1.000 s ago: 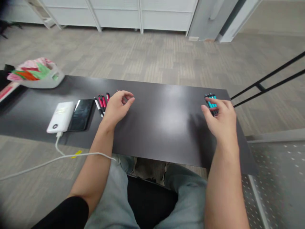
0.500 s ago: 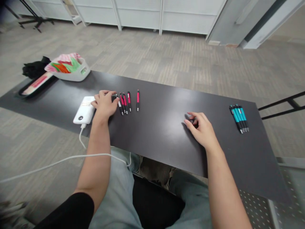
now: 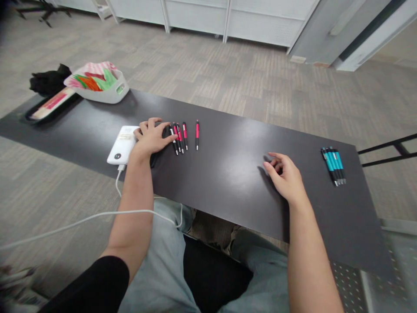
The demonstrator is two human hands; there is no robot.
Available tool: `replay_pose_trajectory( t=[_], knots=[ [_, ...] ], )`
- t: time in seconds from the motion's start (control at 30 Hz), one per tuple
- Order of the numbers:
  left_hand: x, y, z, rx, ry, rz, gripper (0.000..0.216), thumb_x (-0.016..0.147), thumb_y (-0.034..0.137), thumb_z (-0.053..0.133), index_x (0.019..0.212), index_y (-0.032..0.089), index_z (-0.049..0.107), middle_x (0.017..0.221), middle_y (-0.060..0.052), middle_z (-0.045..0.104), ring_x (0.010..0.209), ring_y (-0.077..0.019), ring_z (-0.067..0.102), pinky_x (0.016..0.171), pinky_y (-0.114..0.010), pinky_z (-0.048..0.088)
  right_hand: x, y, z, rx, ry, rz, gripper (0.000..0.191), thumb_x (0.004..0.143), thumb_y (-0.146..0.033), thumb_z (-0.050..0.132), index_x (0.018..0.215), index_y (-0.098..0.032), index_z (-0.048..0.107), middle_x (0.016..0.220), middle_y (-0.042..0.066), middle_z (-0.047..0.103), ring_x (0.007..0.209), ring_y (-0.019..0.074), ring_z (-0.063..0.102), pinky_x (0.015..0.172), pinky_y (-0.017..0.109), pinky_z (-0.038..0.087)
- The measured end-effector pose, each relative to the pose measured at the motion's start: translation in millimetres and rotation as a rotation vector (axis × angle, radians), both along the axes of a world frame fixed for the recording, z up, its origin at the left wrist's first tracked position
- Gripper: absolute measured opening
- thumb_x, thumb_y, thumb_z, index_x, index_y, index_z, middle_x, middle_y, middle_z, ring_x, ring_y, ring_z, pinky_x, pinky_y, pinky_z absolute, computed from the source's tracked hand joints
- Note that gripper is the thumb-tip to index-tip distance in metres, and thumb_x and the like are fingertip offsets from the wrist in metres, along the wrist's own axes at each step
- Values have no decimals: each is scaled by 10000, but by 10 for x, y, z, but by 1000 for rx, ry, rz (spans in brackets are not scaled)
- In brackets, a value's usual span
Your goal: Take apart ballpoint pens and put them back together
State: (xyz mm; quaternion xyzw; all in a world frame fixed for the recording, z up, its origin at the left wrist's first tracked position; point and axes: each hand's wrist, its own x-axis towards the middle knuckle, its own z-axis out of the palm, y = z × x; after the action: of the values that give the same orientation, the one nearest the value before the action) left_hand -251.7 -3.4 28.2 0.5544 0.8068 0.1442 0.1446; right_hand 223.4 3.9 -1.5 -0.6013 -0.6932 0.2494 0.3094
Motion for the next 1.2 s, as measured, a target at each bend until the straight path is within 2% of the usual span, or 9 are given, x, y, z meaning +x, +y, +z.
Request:
replay_pose_trajectory(
  t=[0.27,0.37,0.43,0.5,0.6,0.73,0.87,0.97,1.2],
  knots=[
    [-45,-24,36,201,-86,46,554,936,372,1058,1355,292,705,1712,-202,654,1702,-545,475,1447,-782,310,-50,-38,92,-23,35,9,351,932,-538,818,1217,-362,714,935,96,708,749,353,622,813,568,512],
    [-21,-9,3,310,-382,-15,552,935,205,1010,1334,291,638,1272,-92,831,1308,-380,783,1267,-599,559,-69,-51,104,-17,43,2,326,934,-511,819,1207,-366,714,944,111,711,759,353,613,835,583,498],
    [55,22,-22,369,-642,-68,497,963,152,952,1312,287,626,1022,-6,820,965,-260,824,1026,-430,647,-68,-46,89,-5,45,-1,310,935,-497,831,1196,-367,725,951,119,724,759,347,617,833,584,500],
    [195,69,-39,431,-834,-125,444,982,160,938,1296,282,647,949,15,817,813,-205,807,844,-332,635,-52,-29,56,7,57,8,314,934,-516,847,1192,-371,741,948,113,730,750,337,617,823,579,513],
    [530,156,-45,514,-1006,-202,456,980,264,1019,1294,281,689,995,-8,860,833,-204,855,796,-303,655,-21,-2,-2,18,94,38,347,947,-611,867,1186,-378,776,921,83,728,736,323,608,820,571,536],
    [1136,231,-53,560,-1147,-277,572,938,432,1114,1292,284,690,1068,-31,887,939,-242,903,904,-361,721,-69,-59,25,-36,200,61,414,994,-765,887,1118,-373,844,973,90,795,856,341,705,854,555,596],
    [1717,202,-85,545,-1179,-405,595,952,444,1098,1342,290,676,1112,-30,879,996,-250,908,952,-381,720,-262,-213,177,-151,387,201,553,990,-866,912,1143,-336,871,1093,103,844,998,344,785,904,520,654],
    [1982,176,-96,553,-1149,-421,589,958,427,1092,1339,294,662,1113,-29,865,982,-245,893,920,-371,704,-356,-297,244,-247,445,287,568,998,-859,929,1000,-298,834,929,65,792,884,295,738,854,462,636],
    [2135,164,-110,366,-1034,-551,566,844,455,1126,1210,269,736,915,8,832,813,-210,792,764,-319,610,-230,-273,173,-104,701,-95,630,908,-866,1007,949,-289,756,824,0,687,746,199,617,669,346,564]
  ],
)
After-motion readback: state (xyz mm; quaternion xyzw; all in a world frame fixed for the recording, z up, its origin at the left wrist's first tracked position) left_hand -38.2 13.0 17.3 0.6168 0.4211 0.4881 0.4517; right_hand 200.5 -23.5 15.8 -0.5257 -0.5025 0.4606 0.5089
